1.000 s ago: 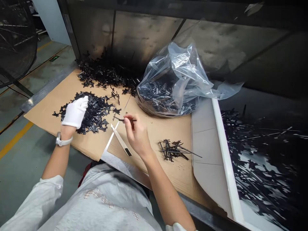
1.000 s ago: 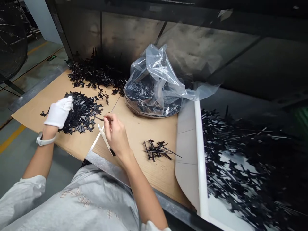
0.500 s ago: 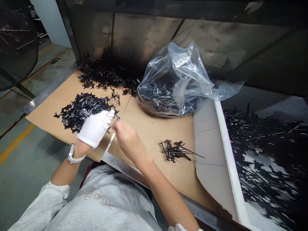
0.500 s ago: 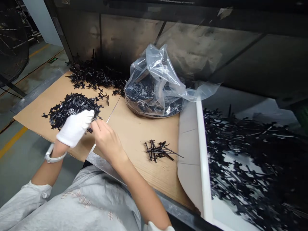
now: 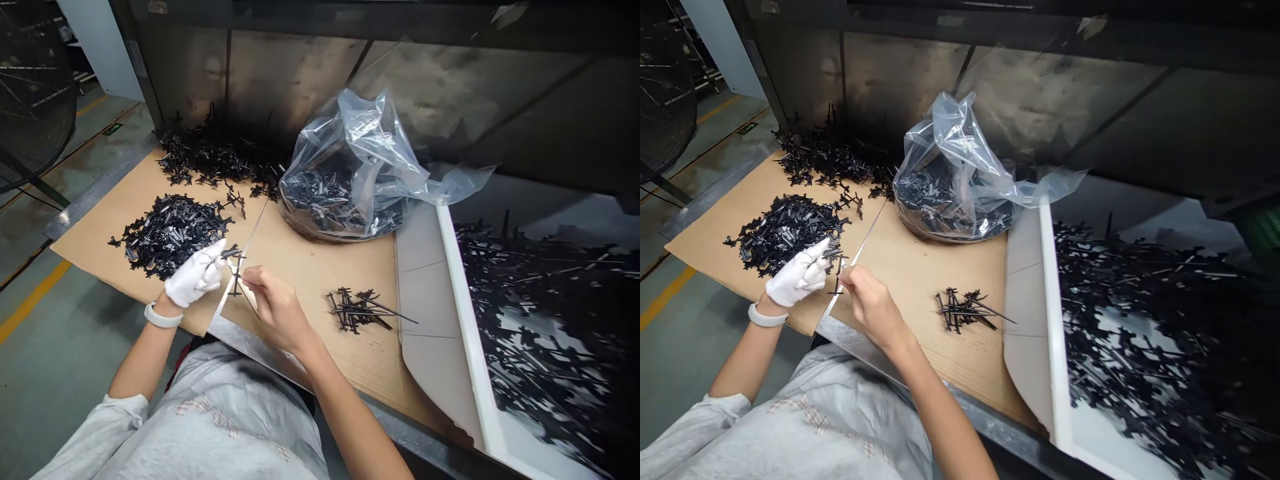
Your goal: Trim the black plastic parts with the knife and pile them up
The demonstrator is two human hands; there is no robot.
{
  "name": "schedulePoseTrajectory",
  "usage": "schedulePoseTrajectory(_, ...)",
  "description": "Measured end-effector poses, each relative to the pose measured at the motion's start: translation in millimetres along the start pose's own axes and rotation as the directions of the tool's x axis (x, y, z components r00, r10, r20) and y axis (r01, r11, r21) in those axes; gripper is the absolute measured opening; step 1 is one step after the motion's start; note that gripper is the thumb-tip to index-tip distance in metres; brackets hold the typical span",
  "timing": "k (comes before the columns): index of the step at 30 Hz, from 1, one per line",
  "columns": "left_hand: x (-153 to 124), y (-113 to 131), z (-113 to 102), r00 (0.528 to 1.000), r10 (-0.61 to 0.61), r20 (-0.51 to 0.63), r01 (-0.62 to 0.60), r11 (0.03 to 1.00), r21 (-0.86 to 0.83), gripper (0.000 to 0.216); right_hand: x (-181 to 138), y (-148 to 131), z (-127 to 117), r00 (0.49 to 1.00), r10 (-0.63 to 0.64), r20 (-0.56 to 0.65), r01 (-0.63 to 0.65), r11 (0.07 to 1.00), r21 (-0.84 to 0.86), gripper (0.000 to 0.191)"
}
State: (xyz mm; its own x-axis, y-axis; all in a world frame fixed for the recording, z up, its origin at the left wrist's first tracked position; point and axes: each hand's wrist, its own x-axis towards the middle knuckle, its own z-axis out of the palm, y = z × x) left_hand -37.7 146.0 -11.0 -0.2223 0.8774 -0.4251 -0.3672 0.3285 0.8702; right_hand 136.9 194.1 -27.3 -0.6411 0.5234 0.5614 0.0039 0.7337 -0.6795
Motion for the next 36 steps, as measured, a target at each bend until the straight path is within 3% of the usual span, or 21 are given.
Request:
schedulePoseTrajectory(3, 4.6, 12.5, -26.3, 0.979, 0.151, -0.137, -0.11, 0.956, 0.272, 0.024, -4.6, -4.2, -23.8, 0.998, 0.047, -0.048, -0.05, 0.997, -0.057, 0.022)
schedulePoseTrajectory(5, 9.3, 28.6, -44.7, 0.904, 0.312, -0.291, -0.101, 0.819, 0.564, 0.026, -10.2, -5.6, -47.0, 0.988, 0.103, -0.112, -0.117, 0.985, -0.129, 0.016)
schedulePoseTrajectory(6, 11.8, 37.6, -52.4, 0.845, 0.431, -0.316, -0.07, 0.675, 0.734, 0.027, -14.3, -5.0, -59.9, 0.979, 0.156, -0.133, -0.178, 0.969, -0.172, 0.014)
schedulePoseTrajectory(8, 16.2, 54.7, -63.4, 0.774, 0.6, -0.204, 0.062, 0.249, 0.966, 0.036, -25.7, -0.3, -86.0, 0.938, 0.31, -0.154, -0.341, 0.905, -0.256, 0.012)
schedulePoseTrajectory(10, 19.3, 67.2, -68.2, 0.786, 0.606, -0.122, 0.2, -0.063, 0.978, 0.047, -40.8, 7.7, -108.7, 0.865, 0.465, -0.187, -0.501, 0.815, -0.29, 0.011)
schedulePoseTrajectory(11, 20.3, 71.3, -68.9, 0.805, 0.581, -0.122, 0.243, -0.135, 0.961, 0.052, -48.9, 12.1, -117.6, 0.826, 0.523, -0.21, -0.564, 0.774, -0.29, 0.011)
schedulePoseTrajectory(14, 19.8, 76.6, -67.4, 0.832, 0.517, -0.2, 0.299, -0.115, 0.947, 0.063, -71.1, 23.1, -132.1, 0.734, 0.611, -0.296, -0.679, 0.671, -0.297, 0.007)
schedulePoseTrajectory(18, 12.2, 80.9, -56.7, 0.795, 0.557, -0.238, 0.298, -0.018, 0.954, 0.08, -87.6, 28.6, -129.5, 0.693, 0.588, -0.417, -0.721, 0.59, -0.365, 0.009)
schedulePoseTrajectory(20, 11.8, 85.9, -43.9, 0.749, 0.619, -0.236, 0.289, 0.015, 0.957, 0.078, -91.3, 27.7, -124.7, 0.697, 0.563, -0.444, -0.716, 0.58, -0.389, 0.012)
schedulePoseTrajectory(22, 20.2, 92.8, -25.8, 0.744, 0.63, -0.223, 0.234, 0.067, 0.97, 0.066, -92.9, 24.7, -120.3, 0.708, 0.542, -0.453, -0.705, 0.575, -0.415, 0.017)
schedulePoseTrajectory(24, 39.3, 99.9, -5.3, 0.78, 0.597, -0.189, 0.153, 0.111, 0.982, 0.059, -92.0, 18.8, -117.3, 0.716, 0.52, -0.465, -0.697, 0.559, -0.45, 0.021)
schedulePoseTrajectory(28, 93.5, 108.8, 28.4, 0.882, 0.447, -0.149, 0.11, 0.112, 0.988, 0.075, -82.9, -1.7, -113.6, 0.731, 0.487, -0.478, -0.682, 0.514, -0.52, 0.021)
schedulePoseTrajectory(30, 115.3, 110.4, 36.9, 0.933, 0.343, -0.107, 0.07, 0.118, 0.991, 0.05, -76.8, -12.9, -110.3, 0.752, 0.478, -0.454, -0.659, 0.51, -0.553, 0.021)
schedulePoseTrajectory(32, 125.5, 111.0, 40.2, 0.944, 0.325, -0.061, 0.011, 0.153, 0.988, 0.026, -71.5, -21.1, -104.5, 0.785, 0.466, -0.408, -0.618, 0.548, -0.563, 0.021)
schedulePoseTrajectory(36, 103.8, 102.5, 42.1, 0.889, 0.451, -0.074, -0.09, 0.331, 0.939, 0.022, -59.1, -21.6, -83.6, 0.841, 0.433, -0.323, -0.537, 0.737, -0.41, 0.02)
